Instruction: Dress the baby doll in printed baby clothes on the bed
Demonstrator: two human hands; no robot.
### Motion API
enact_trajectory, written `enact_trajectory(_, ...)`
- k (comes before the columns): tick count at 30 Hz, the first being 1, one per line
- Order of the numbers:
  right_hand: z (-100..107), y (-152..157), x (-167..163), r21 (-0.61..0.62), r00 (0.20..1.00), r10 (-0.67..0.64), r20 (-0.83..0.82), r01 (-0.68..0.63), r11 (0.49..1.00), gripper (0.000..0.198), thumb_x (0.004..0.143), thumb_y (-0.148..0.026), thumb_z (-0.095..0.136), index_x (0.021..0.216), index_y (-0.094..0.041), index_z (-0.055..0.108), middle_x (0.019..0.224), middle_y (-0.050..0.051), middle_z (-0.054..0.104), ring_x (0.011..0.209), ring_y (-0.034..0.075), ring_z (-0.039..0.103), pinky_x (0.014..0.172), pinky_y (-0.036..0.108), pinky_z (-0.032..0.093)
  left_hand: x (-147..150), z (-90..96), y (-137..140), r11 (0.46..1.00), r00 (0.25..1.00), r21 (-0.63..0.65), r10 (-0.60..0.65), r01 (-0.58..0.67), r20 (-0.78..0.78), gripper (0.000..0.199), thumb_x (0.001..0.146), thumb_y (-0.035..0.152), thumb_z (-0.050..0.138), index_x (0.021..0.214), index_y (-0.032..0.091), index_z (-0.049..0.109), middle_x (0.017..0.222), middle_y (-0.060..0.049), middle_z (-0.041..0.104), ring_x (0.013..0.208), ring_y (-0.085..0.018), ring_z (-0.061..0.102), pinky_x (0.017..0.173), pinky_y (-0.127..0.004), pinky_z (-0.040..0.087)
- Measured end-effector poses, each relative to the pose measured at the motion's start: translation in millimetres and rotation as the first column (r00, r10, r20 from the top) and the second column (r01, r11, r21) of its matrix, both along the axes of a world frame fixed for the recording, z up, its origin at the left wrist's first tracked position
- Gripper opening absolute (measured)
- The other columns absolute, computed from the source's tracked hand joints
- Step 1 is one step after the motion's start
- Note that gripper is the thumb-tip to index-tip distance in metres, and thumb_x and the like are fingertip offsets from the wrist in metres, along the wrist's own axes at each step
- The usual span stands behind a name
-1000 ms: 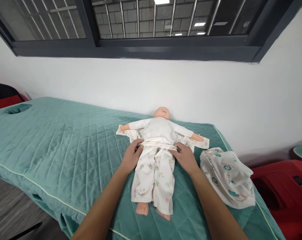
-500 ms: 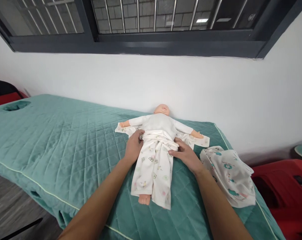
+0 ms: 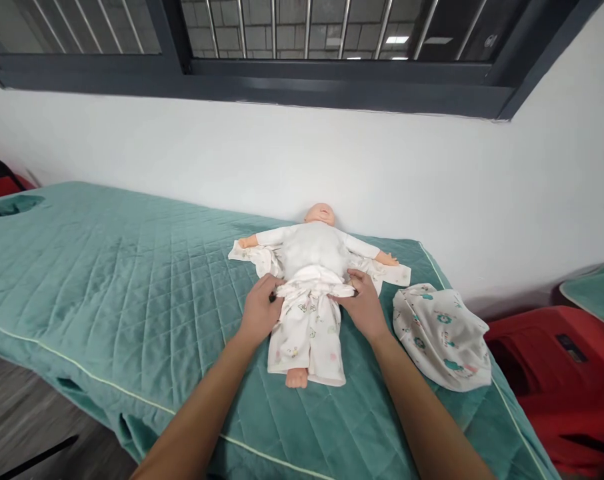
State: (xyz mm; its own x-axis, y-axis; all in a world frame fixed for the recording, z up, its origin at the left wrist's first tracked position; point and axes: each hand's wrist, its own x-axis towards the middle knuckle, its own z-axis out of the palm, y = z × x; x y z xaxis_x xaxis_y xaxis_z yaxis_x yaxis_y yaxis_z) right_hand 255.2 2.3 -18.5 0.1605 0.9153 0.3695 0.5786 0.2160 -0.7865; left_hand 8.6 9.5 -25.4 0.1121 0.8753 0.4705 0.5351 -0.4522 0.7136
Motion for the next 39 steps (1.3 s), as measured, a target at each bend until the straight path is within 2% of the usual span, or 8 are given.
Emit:
enact_trajectory(5,10,-21,-12,0.176,0.995,0.096,0.039,-0.102,0.979,0.028,0.079,-0.028,0.059,0.057,-0.023,0.042,0.087,0.005,0.064,0.084,0.021,0.057,0.077,0.034,0.044,-5,-2.4,-34,0.999,0.996,-0.023,-0.02,0.022,0.085,0.02,0.074,0.009,0.048,0.086,0.021,0.057,0.087,-0.001,0.059,0.086,-0.018,0.055,0.08,-0.03,0.044)
enact_trajectory(10,17,-47,-19,-0.054,0.983,0.178,-0.043,-0.18,0.982,0.028,0.079,-0.035,0.059,0.061,-0.022,0.042,0.058,-0.005,0.041,0.059,0.014,0.042,0.057,0.027,0.031,-5,1.3,-24,0.998,0.991,-0.028,-0.055,0.059,0.119,0.019,0.073,0.011,0.049,0.084,0.021,0.06,0.1,-0.004,0.064,0.104,-0.021,0.055,0.096,-0.036,0.042)
enact_trajectory(15,31,-76,-24,-0.231,0.948,0.316,0.046,-0.298,0.926,0.025,0.084,-0.045,0.063,0.091,-0.022,0.057,0.083,-0.001,0.062,0.077,0.019,0.057,0.067,0.029,0.043,-12,11.5,-38,0.974,0.973,-0.144,-0.15,0.177,0.175,0.016,0.07,0.012,0.048,0.078,0.021,0.059,0.093,-0.004,0.063,0.097,-0.021,0.057,0.092,-0.035,0.046)
enact_trajectory(20,41,-102,-24,-0.25,0.871,0.424,0.249,-0.365,0.897,0.076,0.066,-0.052,0.083,0.127,-0.022,0.05,0.122,0.01,0.06,0.112,0.03,0.059,0.091,0.039,0.047,-32,18.1,-83,0.908,0.961,-0.316,-0.245,0.275,0.131,0.013,0.08,0.021,0.051,0.088,0.02,0.06,0.093,-0.004,0.061,0.091,-0.021,0.058,0.087,-0.035,0.049)
enact_trajectory(24,44,-117,-30,-0.276,0.798,0.466,0.382,-0.383,0.881,0.087,0.052,-0.054,0.091,0.122,-0.021,0.052,0.12,0.012,0.059,0.115,0.033,0.058,0.094,0.042,0.045,-42,16.8,-111,0.897,0.937,-0.298,-0.349,0.326,-0.025,0.067,0.074,0.043,0.076,0.132,0.024,0.05,0.126,-0.009,0.057,0.117,-0.027,0.055,0.1,-0.04,0.048)
enact_trajectory(27,46,-121,-38,-0.251,0.775,0.424,0.469,-0.343,0.905,0.074,0.056,-0.05,0.09,0.114,-0.02,0.054,0.117,0.011,0.062,0.112,0.032,0.059,0.093,0.042,0.044,-39,17.8,-117,0.929,0.896,-0.175,-0.363,0.326,-0.257,0.1,0.058,0.047,0.089,0.142,0.024,0.041,0.135,-0.012,0.052,0.127,-0.032,0.047,0.107,-0.046,0.043)
enact_trajectory(31,52,-125,-44,-0.281,0.736,0.425,0.528,-0.321,0.905,0.037,0.073,-0.043,0.079,0.093,-0.022,0.056,0.088,0.004,0.068,0.081,0.024,0.065,0.072,0.032,0.045,-28,29.3,-117,0.957,0.839,-0.079,-0.283,0.279,-0.465,0.073,0.069,0.049,0.08,0.131,0.022,0.051,0.125,-0.011,0.06,0.117,-0.033,0.051,0.1,-0.046,0.043)
enact_trajectory(39,81,-145,-44,-0.401,0.759,0.517,0.395,-0.364,0.841,0.02,0.079,-0.036,0.072,0.075,-0.023,0.058,0.069,-0.003,0.063,0.063,0.016,0.056,0.055,0.025,0.032,-30,46.7,-134,0.923,0.892,-0.295,-0.335,0.246,-0.305,0.044,0.081,0.059,0.064,0.108,0.024,0.06,0.096,-0.003,0.068,0.088,-0.023,0.062,0.072,-0.029,0.043)
